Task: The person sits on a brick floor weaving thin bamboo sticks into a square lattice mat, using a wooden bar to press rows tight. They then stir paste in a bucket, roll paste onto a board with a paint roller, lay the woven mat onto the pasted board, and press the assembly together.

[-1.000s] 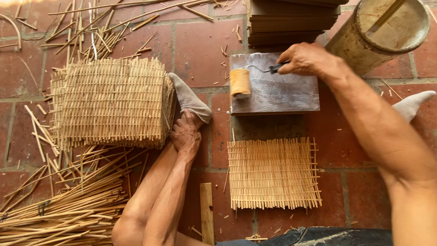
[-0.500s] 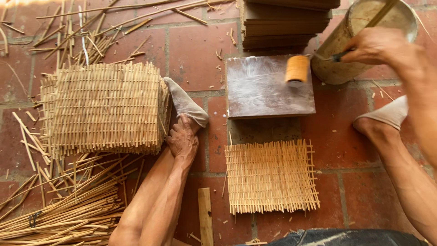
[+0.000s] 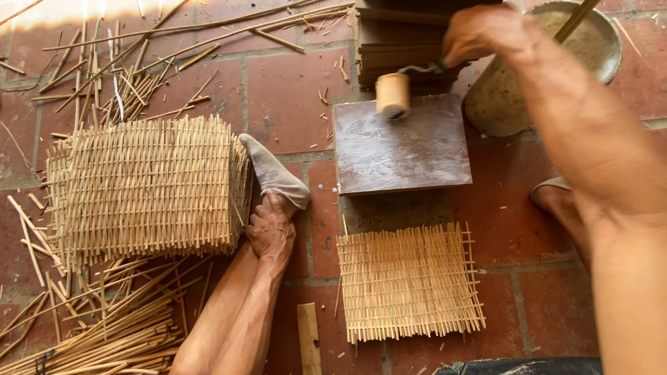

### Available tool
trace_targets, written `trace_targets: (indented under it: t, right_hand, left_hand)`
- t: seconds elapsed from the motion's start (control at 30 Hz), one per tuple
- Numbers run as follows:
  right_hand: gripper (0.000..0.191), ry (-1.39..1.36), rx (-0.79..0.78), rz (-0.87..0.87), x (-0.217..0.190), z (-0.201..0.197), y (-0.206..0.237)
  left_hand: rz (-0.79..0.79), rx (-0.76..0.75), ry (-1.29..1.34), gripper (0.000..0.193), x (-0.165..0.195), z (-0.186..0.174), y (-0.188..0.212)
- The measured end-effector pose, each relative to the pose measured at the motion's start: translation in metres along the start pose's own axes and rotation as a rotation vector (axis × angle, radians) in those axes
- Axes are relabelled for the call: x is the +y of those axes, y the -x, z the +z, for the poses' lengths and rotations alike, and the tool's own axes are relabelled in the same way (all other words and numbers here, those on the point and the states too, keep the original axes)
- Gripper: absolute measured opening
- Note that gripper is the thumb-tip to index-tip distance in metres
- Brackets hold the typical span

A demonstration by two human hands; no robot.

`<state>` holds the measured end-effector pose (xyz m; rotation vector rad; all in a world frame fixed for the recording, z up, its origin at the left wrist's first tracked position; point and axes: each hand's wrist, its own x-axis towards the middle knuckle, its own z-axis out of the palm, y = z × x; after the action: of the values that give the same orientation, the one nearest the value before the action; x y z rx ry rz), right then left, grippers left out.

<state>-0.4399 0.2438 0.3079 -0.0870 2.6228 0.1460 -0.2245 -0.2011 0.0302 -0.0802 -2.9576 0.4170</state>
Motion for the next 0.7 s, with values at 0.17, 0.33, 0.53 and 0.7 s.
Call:
trace_targets:
  t: [0.17, 0.33, 0.53, 0.7]
  right_hand:
    - [0.041, 0.058, -0.052, 0.206, 0.061, 0.002, 0.027]
    - [0.037, -0.055, 0.135, 0.209, 0.096, 0.026, 0.064]
    - [0.033, -0.444, 0.574, 0.204, 0.170, 0.114, 0.164]
    - [0.031, -0.541, 1.024, 0.123, 0.193, 0.235, 0.167]
  left_hand:
    - [-0.019, 0.010, -0.023, 0.094, 0.002, -0.005, 0.000]
    - [-0.031, -0.029, 0.021, 0.105, 0.003, -0.006, 0.003]
    - [-0.024, -0.101, 0.066, 0.110, 0.001, -0.002, 0.001]
    - [-0.076, -0.199, 0.133, 0.112, 0.003, -0.006, -0.001]
